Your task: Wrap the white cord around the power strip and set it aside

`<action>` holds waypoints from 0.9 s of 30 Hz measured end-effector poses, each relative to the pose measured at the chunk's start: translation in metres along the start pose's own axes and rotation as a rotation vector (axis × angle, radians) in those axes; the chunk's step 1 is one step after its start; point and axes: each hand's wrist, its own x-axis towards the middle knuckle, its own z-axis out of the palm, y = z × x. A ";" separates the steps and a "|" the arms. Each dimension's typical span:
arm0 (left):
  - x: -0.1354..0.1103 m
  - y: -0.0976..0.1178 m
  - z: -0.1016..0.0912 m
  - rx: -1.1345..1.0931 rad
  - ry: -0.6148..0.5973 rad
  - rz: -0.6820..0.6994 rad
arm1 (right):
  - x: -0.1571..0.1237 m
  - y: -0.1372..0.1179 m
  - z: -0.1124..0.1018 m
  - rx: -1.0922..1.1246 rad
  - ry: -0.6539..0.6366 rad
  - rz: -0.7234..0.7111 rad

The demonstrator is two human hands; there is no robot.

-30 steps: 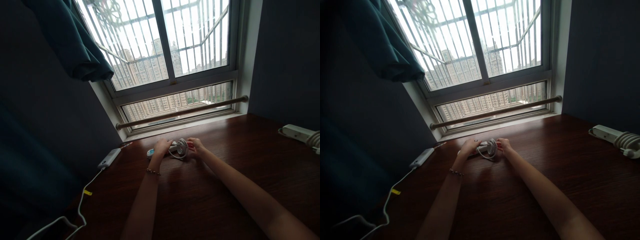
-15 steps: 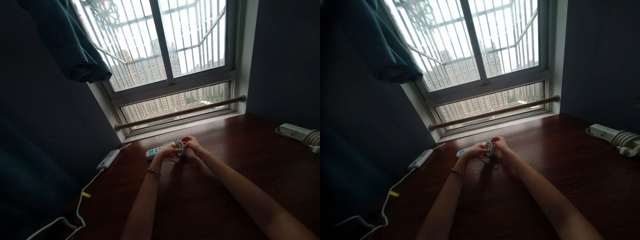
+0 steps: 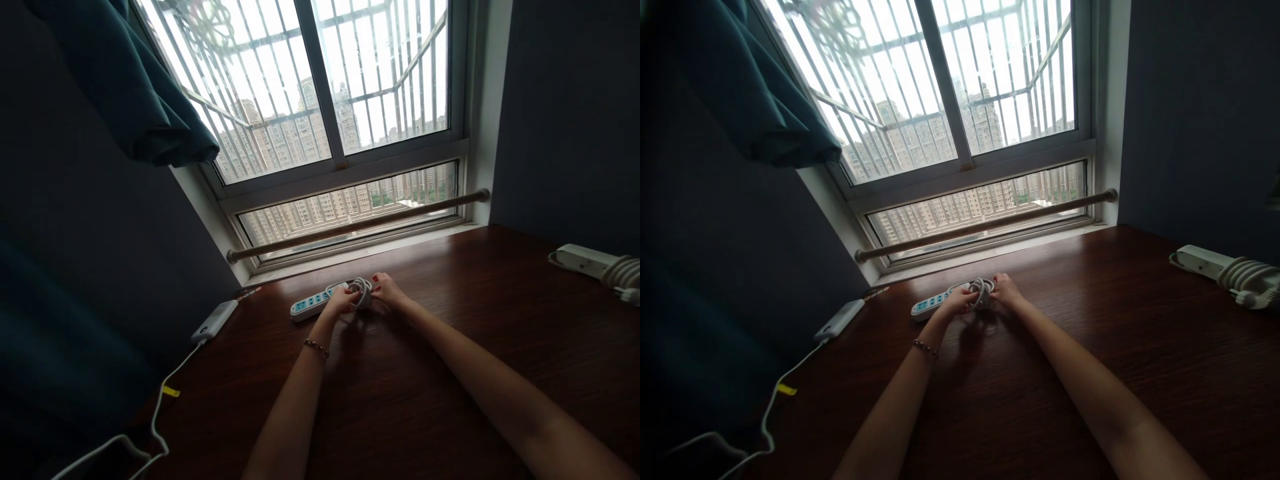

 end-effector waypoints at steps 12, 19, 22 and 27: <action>0.021 -0.027 0.016 0.088 0.141 0.035 | 0.001 0.016 -0.003 -0.111 -0.049 -0.068; 0.021 -0.033 0.013 0.161 0.132 0.097 | -0.005 0.014 0.006 -0.275 -0.048 -0.067; 0.021 -0.035 0.012 0.178 0.113 0.090 | -0.004 0.016 0.009 -0.320 -0.037 -0.044; 0.021 -0.034 0.010 0.145 0.078 0.039 | 0.000 0.018 0.006 -0.324 -0.030 -0.059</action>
